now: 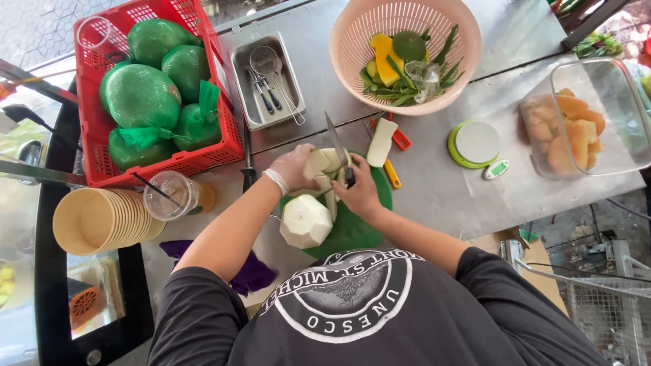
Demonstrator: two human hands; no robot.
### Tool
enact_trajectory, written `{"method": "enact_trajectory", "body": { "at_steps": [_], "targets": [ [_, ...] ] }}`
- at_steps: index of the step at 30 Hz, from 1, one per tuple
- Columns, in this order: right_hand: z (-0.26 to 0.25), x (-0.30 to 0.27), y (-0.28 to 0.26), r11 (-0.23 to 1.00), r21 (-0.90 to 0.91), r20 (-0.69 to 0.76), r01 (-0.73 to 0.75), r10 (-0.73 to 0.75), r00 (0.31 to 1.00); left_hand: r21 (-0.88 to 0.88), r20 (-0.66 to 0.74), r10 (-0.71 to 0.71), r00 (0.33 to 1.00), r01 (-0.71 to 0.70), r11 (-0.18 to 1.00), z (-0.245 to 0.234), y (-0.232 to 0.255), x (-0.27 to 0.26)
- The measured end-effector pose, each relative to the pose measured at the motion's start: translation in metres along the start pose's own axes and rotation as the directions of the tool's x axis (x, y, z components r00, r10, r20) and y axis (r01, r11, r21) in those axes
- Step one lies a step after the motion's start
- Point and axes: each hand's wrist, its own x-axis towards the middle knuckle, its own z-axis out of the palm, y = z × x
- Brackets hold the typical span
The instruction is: The person uses a knife to peel and slice a fruit on a cutting board, placing the pieces into a basket. The person then places another fruit into a plastic bag at a food stall counter.
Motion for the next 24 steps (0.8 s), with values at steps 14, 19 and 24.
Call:
{"method": "enact_trajectory", "body": {
  "at_steps": [14,19,24],
  "targets": [
    [-0.196,0.165,-0.034,0.594,-0.697,-0.306,0.401,-0.753,0.582,-0.085,-0.124,-0.116,0.985,0.106,0.991,-0.100,0.047,0.110],
    [-0.119,0.047,0.051,0.827,-0.318,-0.033,0.463,-0.498,0.867,0.383,0.248,-0.059,0.967,-0.042,0.923,0.012,0.005,0.044],
    [-0.069,0.039,0.090,0.958,-0.247,0.031,0.142,-0.139,0.990,0.257,0.139,-0.035,0.990,-0.002,0.966,0.031,-0.038,0.043]
  ]
}}
